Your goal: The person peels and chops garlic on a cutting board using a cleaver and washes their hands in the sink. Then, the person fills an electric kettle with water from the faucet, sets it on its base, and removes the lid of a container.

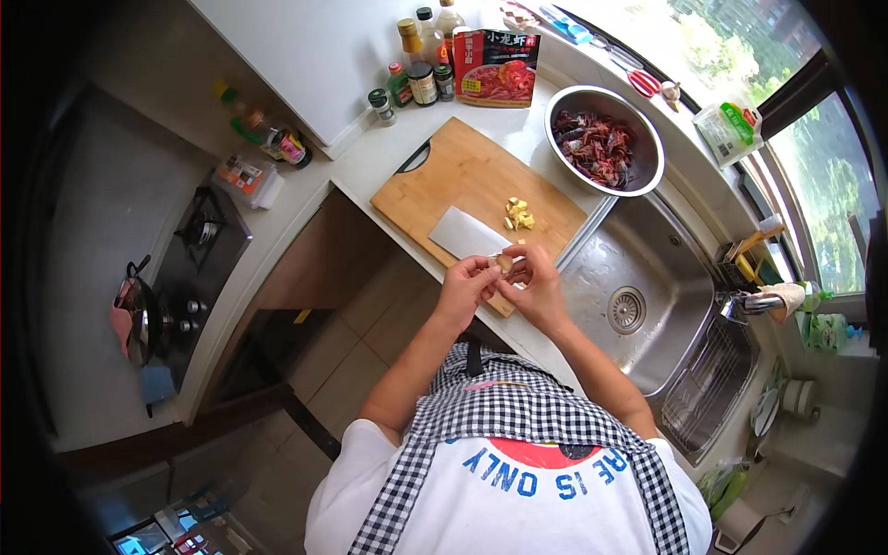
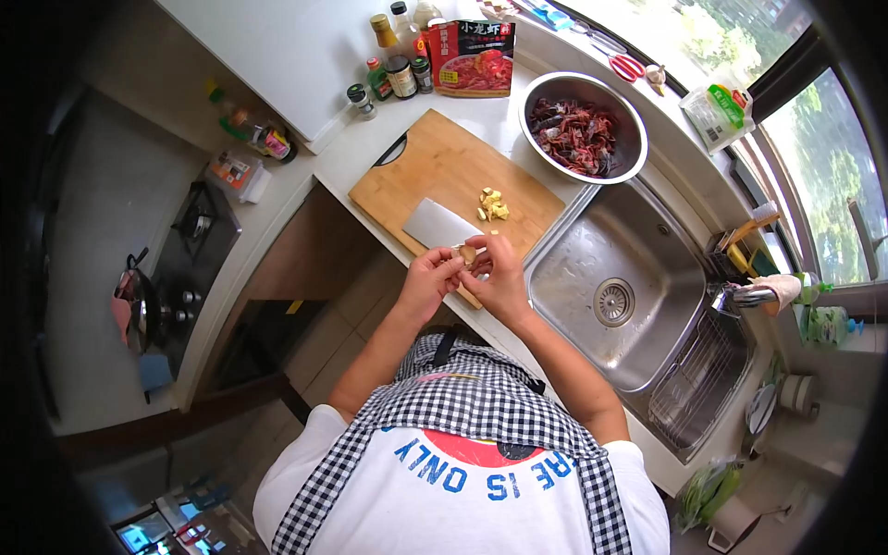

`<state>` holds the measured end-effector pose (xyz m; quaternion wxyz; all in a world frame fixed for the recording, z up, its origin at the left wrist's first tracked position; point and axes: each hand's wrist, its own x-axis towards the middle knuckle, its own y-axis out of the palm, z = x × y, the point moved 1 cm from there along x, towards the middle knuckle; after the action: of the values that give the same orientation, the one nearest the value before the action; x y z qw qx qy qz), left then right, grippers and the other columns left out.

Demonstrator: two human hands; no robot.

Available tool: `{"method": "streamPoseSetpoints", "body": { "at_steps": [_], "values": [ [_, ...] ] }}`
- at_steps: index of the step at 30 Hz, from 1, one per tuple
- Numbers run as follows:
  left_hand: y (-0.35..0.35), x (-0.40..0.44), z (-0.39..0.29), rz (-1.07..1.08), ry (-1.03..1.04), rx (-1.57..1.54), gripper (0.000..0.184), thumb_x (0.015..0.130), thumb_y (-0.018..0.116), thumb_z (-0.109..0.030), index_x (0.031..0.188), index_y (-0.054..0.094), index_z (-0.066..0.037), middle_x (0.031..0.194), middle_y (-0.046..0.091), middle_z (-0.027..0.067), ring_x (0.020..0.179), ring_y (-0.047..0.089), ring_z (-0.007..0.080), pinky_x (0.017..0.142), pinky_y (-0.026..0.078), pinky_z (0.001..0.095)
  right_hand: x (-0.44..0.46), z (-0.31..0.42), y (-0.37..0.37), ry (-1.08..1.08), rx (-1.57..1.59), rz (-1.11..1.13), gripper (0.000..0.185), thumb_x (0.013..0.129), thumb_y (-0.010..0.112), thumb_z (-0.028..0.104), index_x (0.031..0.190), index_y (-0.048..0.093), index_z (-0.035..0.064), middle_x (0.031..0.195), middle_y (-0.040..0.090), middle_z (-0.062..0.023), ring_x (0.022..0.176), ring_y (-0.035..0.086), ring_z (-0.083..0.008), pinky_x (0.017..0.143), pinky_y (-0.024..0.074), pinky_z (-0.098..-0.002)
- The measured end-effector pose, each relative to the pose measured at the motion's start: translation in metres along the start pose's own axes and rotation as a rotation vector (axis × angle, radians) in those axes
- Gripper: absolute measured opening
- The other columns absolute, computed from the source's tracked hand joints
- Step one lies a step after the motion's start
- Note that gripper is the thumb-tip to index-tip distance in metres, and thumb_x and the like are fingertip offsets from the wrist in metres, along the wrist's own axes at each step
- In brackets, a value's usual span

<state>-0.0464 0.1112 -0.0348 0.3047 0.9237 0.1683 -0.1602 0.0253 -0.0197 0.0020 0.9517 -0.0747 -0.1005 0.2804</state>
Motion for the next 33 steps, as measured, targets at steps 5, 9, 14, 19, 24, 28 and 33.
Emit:
{"method": "streamPoseSetpoints", "body": {
  "at_steps": [5, 9, 14, 19, 24, 28, 33],
  "values": [
    [-0.021, 0.004, -0.006, -0.020, -0.075, -0.127, 0.013, 0.089, 0.062, -0.009, 0.099, 0.060, -0.002, 0.081, 0.059, 0.0012, 0.065, 0.055, 0.0075, 0.055, 0.042, 0.0198, -0.013, -0.028, -0.016, -0.024, -0.257, 0.036, 0.040, 0.072, 0.073, 0.009, 0.106, 0.055, 0.0012, 0.099, 0.053, -0.0124, 0.083, 0.061, -0.0218, 0.063, 0.0521, -0.0296],
    [-0.046, -0.001, -0.015, -0.054, -0.057, -0.133, 0.012, 0.090, 0.060, -0.009, 0.099, 0.061, -0.001, 0.080, 0.059, 0.0019, 0.064, 0.054, 0.0077, 0.053, 0.041, 0.0195, -0.027, -0.041, -0.014, -0.049, -0.826, 0.158, 0.044, 0.070, 0.072, 0.018, 0.107, 0.055, 0.0018, 0.104, 0.054, -0.0160, 0.097, 0.055, -0.0325, 0.082, 0.0486, -0.0389],
    [-0.067, -0.011, -0.020, -0.103, -0.056, -0.117, 0.013, 0.090, 0.060, -0.009, 0.099, 0.062, 0.000, 0.077, 0.058, 0.0002, 0.061, 0.054, 0.0066, 0.051, 0.041, 0.0191, -0.033, -0.079, 0.012, -0.086, -1.039, 0.200, 0.035, 0.072, 0.069, 0.021, 0.097, 0.053, 0.0020, 0.094, 0.052, -0.0141, 0.092, 0.056, -0.0307, 0.068, 0.0525, -0.0370],
    [-0.081, -0.022, -0.031, -0.159, 0.004, -0.014, 0.012, 0.091, 0.060, -0.010, 0.096, 0.062, 0.001, 0.073, 0.057, 0.0000, 0.058, 0.053, 0.0063, 0.047, 0.039, 0.0189, -0.033, -0.063, 0.020, 0.023, -0.794, 0.161, 0.029, 0.075, 0.066, 0.017, 0.094, 0.052, -0.0003, 0.082, 0.055, -0.0178, 0.076, 0.059, -0.0310, 0.063, 0.0506, -0.0380],
    [-0.094, -0.015, -0.046, -0.149, 0.082, 0.253, 0.011, 0.089, 0.061, -0.009, 0.093, 0.063, 0.001, 0.069, 0.058, -0.0003, 0.056, 0.052, 0.0051, 0.046, 0.039, 0.0179, -0.036, -0.029, -0.005, 0.198, -0.356, 0.120, 0.021, 0.079, 0.063, 0.017, 0.086, 0.055, -0.0007, 0.064, 0.056, -0.0172, 0.057, 0.056, -0.0278, 0.056, 0.0447, -0.0362],
    [-0.087, 0.024, -0.025, -0.030, 0.162, 0.732, 0.013, 0.084, 0.064, -0.007, 0.090, 0.065, 0.003, 0.072, 0.064, 0.0043, 0.059, 0.056, 0.0085, 0.051, 0.044, 0.0229, -0.055, -0.043, -0.027, 0.427, -0.232, 0.073, 0.018, 0.082, 0.063, 0.018, 0.083, 0.059, 0.0005, 0.056, 0.050, -0.0135, 0.051, 0.050, -0.0207, 0.052, 0.0400, -0.0352],
    [-0.058, 0.065, -0.015, 0.206, 0.240, 1.264, 0.014, 0.082, 0.063, -0.006, 0.090, 0.067, 0.005, 0.073, 0.066, 0.0114, 0.061, 0.061, 0.0161, 0.059, 0.049, 0.0290, -0.069, -0.034, -0.041, 0.482, -0.267, 0.110, 0.022, 0.083, 0.063, 0.022, 0.082, 0.061, -0.0004, 0.057, 0.050, -0.0138, 0.051, 0.047, -0.0204, 0.050, 0.0371, -0.0352]
  ]
}}
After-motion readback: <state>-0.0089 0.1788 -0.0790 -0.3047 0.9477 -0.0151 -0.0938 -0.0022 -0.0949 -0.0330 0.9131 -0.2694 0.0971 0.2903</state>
